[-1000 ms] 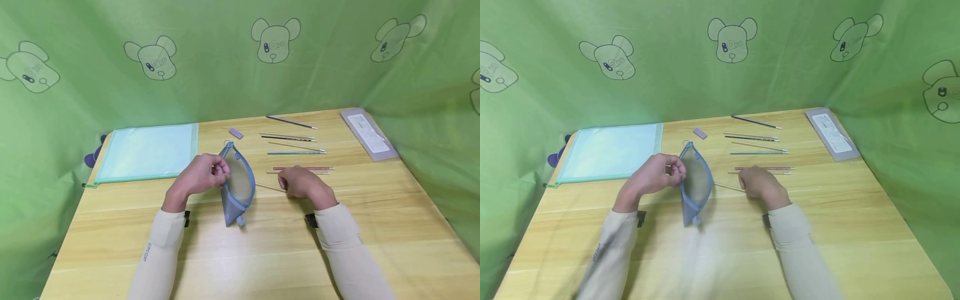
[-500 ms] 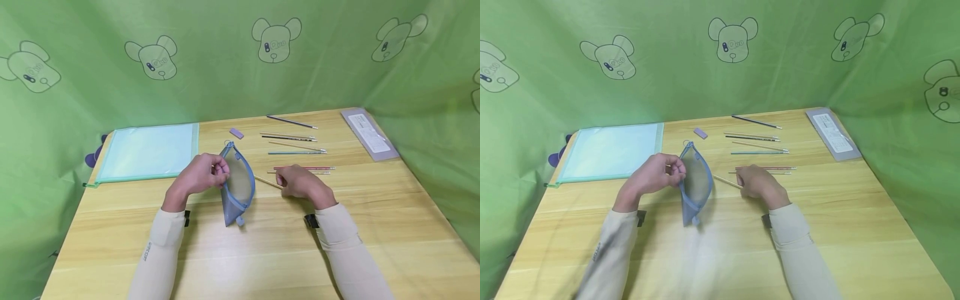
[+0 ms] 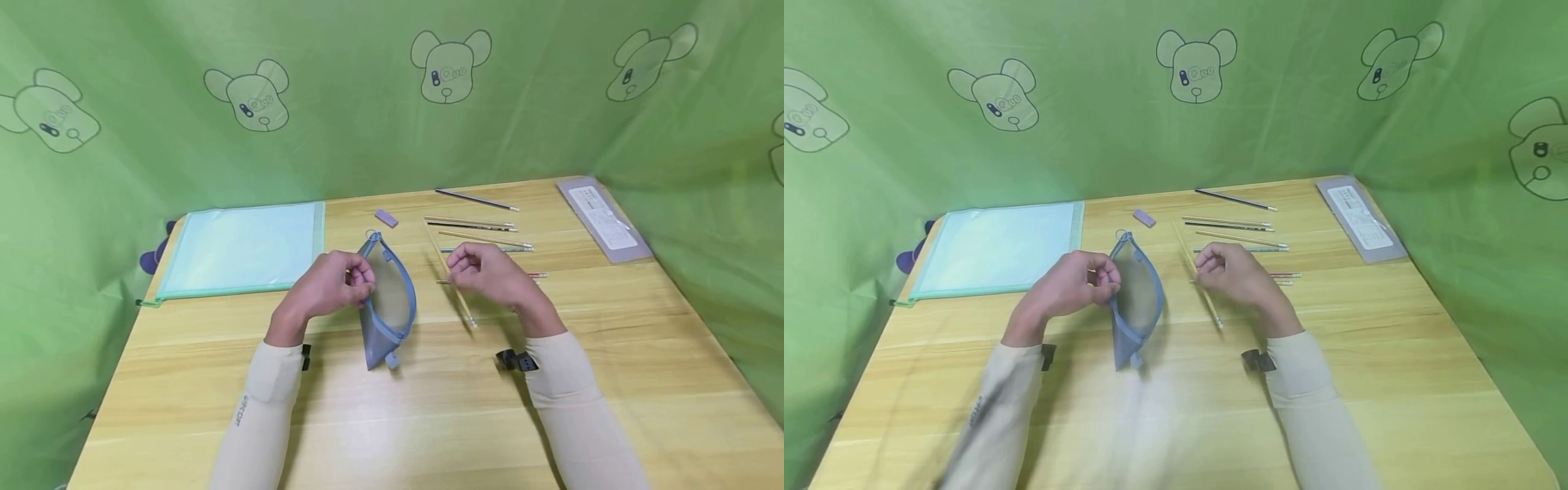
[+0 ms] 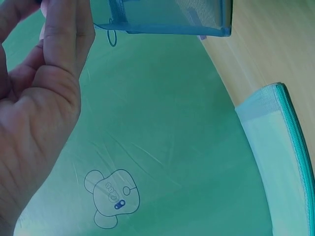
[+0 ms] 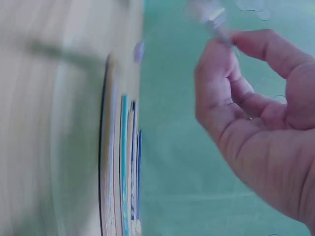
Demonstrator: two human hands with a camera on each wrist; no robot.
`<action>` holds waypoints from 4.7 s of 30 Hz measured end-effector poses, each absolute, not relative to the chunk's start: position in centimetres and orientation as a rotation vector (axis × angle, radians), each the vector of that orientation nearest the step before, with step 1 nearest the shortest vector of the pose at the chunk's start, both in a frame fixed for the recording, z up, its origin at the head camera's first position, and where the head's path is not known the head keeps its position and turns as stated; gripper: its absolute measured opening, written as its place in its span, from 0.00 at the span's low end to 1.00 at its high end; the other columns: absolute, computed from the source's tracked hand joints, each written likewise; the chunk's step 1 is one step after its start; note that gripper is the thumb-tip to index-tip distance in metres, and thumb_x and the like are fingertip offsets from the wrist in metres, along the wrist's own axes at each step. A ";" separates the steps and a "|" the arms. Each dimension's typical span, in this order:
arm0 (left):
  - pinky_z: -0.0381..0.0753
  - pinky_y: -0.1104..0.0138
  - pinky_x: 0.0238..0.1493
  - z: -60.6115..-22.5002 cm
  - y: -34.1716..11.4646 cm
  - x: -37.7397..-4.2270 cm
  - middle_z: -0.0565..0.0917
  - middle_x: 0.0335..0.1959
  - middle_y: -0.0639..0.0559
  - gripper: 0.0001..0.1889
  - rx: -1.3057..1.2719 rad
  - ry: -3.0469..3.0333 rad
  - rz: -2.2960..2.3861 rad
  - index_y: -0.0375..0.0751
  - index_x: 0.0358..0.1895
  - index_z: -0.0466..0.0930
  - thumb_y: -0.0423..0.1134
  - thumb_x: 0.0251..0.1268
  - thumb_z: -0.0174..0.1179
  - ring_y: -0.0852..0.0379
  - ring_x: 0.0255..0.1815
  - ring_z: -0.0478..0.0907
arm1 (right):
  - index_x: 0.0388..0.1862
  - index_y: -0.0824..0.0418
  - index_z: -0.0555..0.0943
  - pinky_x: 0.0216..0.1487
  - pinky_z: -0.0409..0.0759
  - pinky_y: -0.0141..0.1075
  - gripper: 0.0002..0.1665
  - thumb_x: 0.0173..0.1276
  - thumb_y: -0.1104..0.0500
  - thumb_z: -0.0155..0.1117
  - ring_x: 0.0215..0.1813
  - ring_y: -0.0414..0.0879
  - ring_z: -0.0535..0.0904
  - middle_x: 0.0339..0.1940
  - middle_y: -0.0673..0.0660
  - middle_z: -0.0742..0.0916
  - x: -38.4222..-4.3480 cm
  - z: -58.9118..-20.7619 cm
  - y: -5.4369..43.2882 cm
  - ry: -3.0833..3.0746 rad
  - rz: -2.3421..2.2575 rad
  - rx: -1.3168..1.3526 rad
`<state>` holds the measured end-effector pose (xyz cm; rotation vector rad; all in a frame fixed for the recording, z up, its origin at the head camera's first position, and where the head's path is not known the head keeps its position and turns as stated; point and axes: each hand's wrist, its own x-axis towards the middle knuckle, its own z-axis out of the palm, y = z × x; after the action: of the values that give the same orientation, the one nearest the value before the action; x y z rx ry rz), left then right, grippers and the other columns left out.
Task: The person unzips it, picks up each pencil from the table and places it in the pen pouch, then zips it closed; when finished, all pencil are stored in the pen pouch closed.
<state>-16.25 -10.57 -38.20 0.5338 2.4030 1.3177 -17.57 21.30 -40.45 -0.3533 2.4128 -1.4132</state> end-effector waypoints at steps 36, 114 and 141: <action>0.94 0.64 0.39 -38.8 -8.3 -15.9 0.84 0.33 0.46 0.03 0.469 2.411 1.404 0.33 0.41 0.86 0.25 0.68 0.66 0.56 0.32 0.85 | 0.51 0.69 0.82 0.48 0.92 0.35 0.11 0.75 0.65 0.70 0.43 0.46 0.87 0.45 0.64 0.88 -17.4 -40.5 19.9 2.406 -1.542 -0.366; 0.88 0.70 0.34 -39.2 -6.8 -15.3 0.86 0.31 0.49 0.03 0.495 2.528 1.312 0.37 0.40 0.86 0.27 0.66 0.68 0.59 0.30 0.82 | 0.42 0.66 0.79 0.31 0.73 0.26 0.09 0.63 0.72 0.61 0.30 0.39 0.74 0.28 0.48 0.81 -16.8 -41.7 18.4 1.987 -1.667 -0.259; 0.95 0.62 0.40 -38.8 -7.9 -15.5 0.83 0.33 0.46 0.03 0.363 2.401 1.559 0.32 0.42 0.85 0.25 0.69 0.65 0.56 0.33 0.84 | 0.63 0.72 0.78 0.60 0.86 0.24 0.23 0.72 0.70 0.71 0.57 0.43 0.88 0.57 0.59 0.90 -20.2 -44.1 28.0 2.476 -1.673 -0.355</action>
<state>-15.50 -7.91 -38.83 0.3634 2.4014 1.5592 -20.24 28.01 -44.06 -0.3548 2.4757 -1.6732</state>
